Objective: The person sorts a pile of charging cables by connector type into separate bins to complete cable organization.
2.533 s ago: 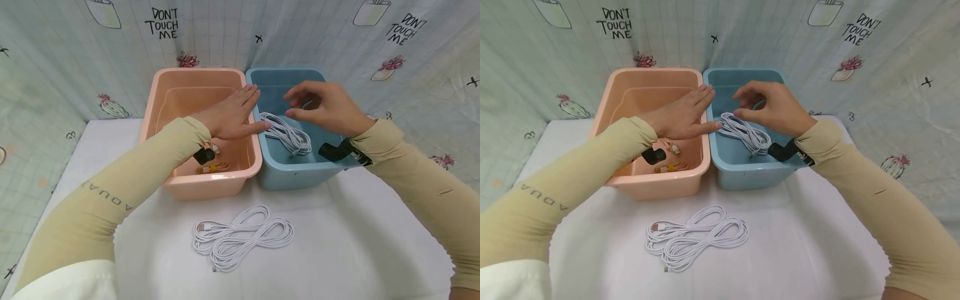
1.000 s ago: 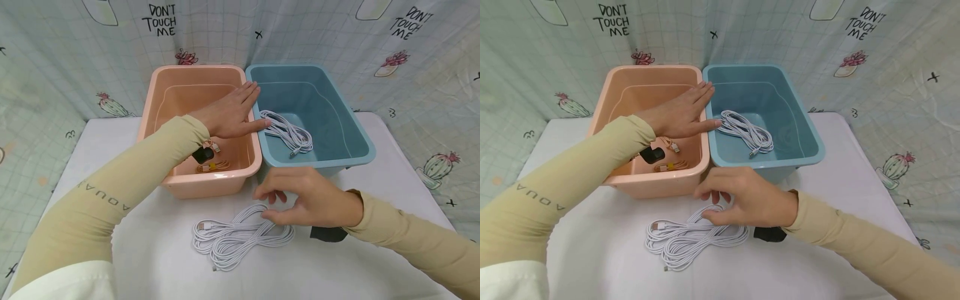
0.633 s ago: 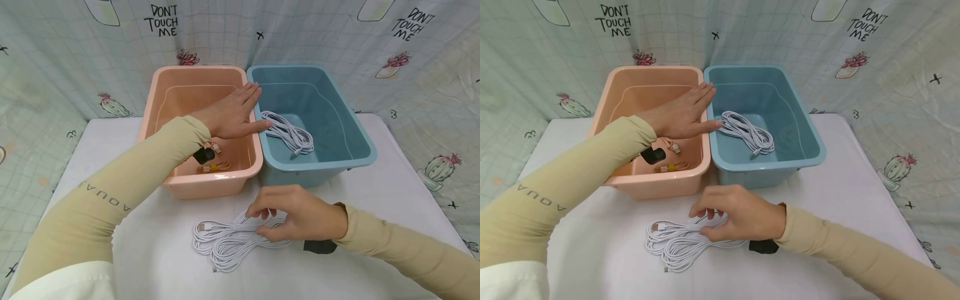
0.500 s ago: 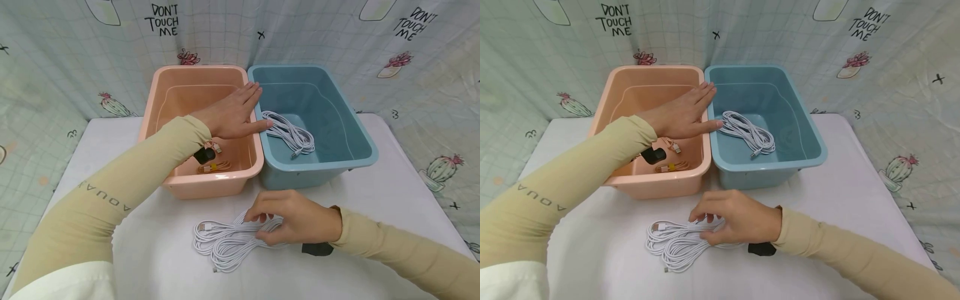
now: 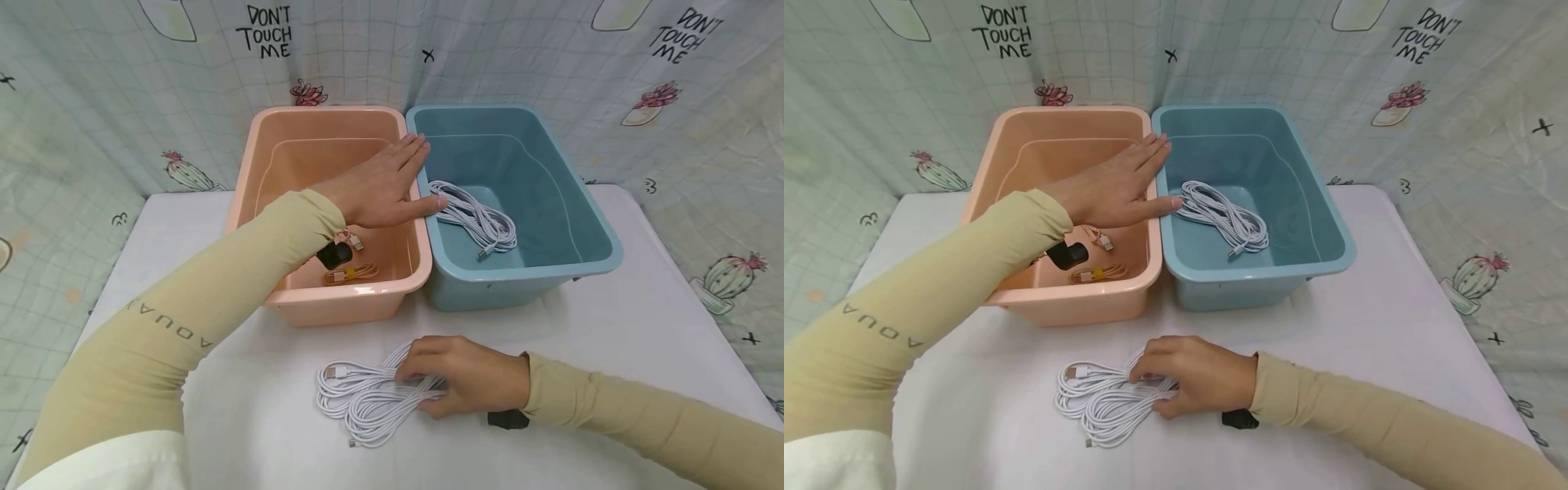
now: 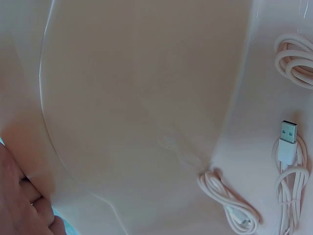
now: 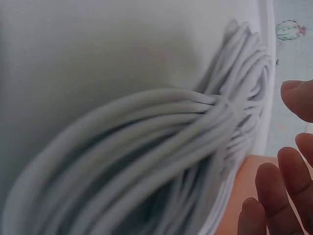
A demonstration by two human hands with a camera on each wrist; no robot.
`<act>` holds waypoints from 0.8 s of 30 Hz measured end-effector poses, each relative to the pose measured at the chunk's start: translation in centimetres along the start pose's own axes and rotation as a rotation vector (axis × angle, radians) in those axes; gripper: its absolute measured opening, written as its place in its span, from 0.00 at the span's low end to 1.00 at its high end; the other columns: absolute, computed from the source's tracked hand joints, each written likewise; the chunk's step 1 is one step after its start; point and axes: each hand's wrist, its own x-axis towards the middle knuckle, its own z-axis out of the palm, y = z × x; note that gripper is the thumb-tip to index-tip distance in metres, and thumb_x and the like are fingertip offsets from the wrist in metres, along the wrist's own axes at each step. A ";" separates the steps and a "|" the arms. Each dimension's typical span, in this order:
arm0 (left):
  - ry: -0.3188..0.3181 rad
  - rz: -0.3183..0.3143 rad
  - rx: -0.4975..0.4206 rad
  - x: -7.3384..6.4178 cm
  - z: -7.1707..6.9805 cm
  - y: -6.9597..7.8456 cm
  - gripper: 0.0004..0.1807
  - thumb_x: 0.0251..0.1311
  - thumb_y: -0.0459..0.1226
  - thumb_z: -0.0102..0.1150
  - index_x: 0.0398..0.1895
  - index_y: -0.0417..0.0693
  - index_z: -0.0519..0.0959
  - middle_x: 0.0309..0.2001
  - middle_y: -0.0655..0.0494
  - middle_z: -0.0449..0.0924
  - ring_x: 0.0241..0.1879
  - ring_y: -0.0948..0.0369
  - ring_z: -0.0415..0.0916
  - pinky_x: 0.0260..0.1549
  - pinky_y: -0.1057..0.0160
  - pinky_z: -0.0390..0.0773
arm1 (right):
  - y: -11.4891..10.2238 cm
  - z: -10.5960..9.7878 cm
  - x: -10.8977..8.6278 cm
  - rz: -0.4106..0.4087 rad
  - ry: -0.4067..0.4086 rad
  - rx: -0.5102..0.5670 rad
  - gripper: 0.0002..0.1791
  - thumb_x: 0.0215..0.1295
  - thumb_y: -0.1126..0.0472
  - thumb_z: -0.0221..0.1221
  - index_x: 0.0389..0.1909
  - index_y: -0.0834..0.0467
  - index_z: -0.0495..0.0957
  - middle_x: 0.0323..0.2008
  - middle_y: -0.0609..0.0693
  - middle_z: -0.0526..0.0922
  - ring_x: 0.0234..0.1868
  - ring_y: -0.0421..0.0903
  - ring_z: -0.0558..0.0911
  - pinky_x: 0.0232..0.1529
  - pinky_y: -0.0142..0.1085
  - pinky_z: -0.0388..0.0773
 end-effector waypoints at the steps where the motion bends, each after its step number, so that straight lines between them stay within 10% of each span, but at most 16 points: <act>1: -0.001 0.000 0.000 0.0 0.0 0.0 0.54 0.72 0.70 0.33 0.85 0.46 0.33 0.86 0.52 0.26 0.86 0.54 0.23 0.86 0.52 0.33 | 0.1 0.2 0.0 0.010 -0.009 -0.006 0.23 0.56 0.58 0.77 0.53 0.53 0.84 0.50 0.43 0.85 0.49 0.36 0.84 0.55 0.23 0.82; 24: -0.004 0.002 -0.005 -0.1 0.0 0.1 0.54 0.72 0.69 0.34 0.85 0.45 0.33 0.86 0.51 0.25 0.86 0.54 0.22 0.85 0.52 0.33 | 0.4 1.9 0.3 0.026 -0.103 -0.180 0.21 0.62 0.60 0.72 0.56 0.51 0.83 0.53 0.43 0.85 0.55 0.37 0.83 0.58 0.28 0.82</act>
